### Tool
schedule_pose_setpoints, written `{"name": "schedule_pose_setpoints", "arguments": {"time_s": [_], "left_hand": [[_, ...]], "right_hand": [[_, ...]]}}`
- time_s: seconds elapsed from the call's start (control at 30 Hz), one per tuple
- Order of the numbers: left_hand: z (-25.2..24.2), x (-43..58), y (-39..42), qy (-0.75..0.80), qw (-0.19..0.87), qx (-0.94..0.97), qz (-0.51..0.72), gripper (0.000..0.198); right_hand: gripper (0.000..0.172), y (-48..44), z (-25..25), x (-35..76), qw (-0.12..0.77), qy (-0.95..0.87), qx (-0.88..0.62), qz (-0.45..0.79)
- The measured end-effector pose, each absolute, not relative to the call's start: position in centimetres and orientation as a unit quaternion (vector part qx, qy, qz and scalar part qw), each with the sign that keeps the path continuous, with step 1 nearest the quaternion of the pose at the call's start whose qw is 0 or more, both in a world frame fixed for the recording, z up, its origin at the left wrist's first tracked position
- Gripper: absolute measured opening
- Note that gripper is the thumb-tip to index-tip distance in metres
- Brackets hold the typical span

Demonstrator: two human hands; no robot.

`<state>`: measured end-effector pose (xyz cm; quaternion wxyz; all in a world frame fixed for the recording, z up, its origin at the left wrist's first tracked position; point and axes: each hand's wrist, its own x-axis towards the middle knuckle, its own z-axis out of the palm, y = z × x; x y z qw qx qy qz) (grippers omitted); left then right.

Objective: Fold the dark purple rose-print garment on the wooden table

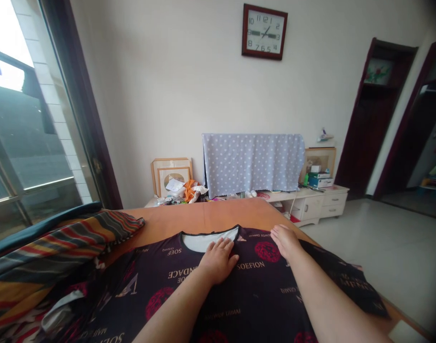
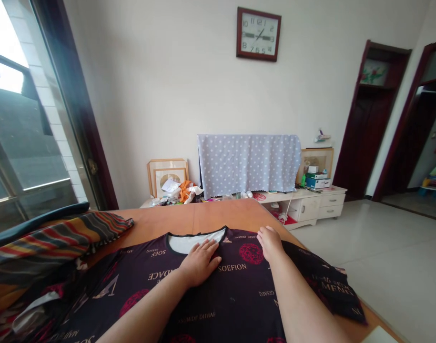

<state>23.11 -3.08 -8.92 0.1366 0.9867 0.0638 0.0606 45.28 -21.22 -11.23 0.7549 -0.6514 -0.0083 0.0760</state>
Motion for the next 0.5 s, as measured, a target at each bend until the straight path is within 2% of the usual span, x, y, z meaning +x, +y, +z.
{"name": "schedule_pose_setpoints", "arguments": {"time_s": [0.33, 0.5], "left_hand": [[-9.0, 23.0, -3.5, 0.069, 0.11, 0.989, 0.064, 0.067], [-8.9, 22.9, -3.6, 0.072, 0.108, 0.989, 0.065, 0.067]], "right_hand": [[0.035, -20.6, -10.3, 44.9, 0.797, -0.044, -0.596, 0.08], [0.029, -19.9, -10.5, 43.8, 0.779, -0.082, -0.611, 0.116]]}}
